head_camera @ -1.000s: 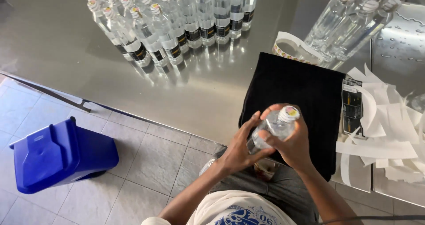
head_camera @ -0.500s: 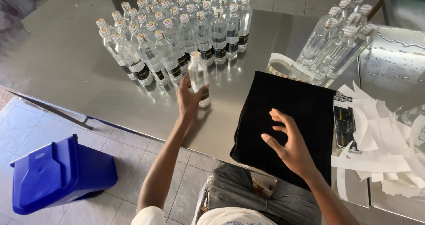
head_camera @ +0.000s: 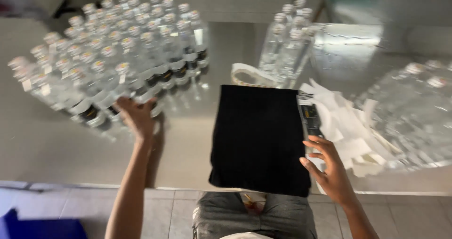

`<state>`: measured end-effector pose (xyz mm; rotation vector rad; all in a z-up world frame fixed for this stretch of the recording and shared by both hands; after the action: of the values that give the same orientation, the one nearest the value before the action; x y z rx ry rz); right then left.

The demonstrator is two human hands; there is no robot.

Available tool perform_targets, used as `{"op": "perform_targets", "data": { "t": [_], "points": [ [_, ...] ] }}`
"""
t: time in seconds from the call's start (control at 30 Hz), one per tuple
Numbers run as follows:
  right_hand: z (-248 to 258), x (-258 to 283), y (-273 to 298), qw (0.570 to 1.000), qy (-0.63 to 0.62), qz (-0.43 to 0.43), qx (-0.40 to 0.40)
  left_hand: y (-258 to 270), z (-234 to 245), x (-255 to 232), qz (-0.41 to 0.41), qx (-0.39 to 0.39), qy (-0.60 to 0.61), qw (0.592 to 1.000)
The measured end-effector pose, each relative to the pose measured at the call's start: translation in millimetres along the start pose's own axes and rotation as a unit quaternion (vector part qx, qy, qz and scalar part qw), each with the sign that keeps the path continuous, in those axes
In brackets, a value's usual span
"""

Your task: Manually applying adhesive labels to clear glass bottles on a production table.

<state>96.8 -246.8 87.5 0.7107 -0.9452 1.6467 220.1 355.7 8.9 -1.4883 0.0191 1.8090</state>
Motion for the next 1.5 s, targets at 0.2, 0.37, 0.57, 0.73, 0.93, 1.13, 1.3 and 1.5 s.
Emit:
{"op": "perform_targets", "data": {
  "t": [0.2,0.37,0.57,0.73,0.93,1.13,1.3,1.5],
  "points": [
    [56,-14,-17,0.992,0.084,0.026,-0.087,-27,-34,75,-0.06,-0.032,-0.094,0.993],
    [159,-27,-46,0.885,0.359,0.097,-0.281,19,-35,43,-0.068,0.036,-0.038,0.996],
    [275,-54,-55,0.682,0.627,-0.024,-0.374,111,-31,-26,0.047,0.206,0.076,0.975],
    [322,-142,-31,0.668,0.665,-0.203,-0.265,194,-27,-49,0.07,0.266,0.176,0.945],
    [266,-113,-14,0.863,0.432,-0.12,-0.233,245,-10,-96,0.17,0.294,0.173,0.925],
    [231,-118,-16,0.91,0.326,-0.097,-0.235,267,5,-101,0.168,0.323,0.219,0.905],
    [258,-66,1,0.89,0.234,0.024,-0.39,285,21,-78,0.2,0.305,0.237,0.9],
    [202,56,-27,0.945,0.128,0.043,-0.298,308,25,-114,0.19,0.323,0.262,0.889]
  ]
}}
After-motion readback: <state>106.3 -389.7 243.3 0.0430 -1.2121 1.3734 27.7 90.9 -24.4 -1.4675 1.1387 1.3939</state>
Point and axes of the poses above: each hand's wrist, its own y-axis away from the middle knuckle, its own z-axis out of the back of the hand, x = y × z, the point moved 9 cm from there along -y, towards the middle knuckle, and after that the axes turned 2 degrees about -y, right-handed, at the moved point
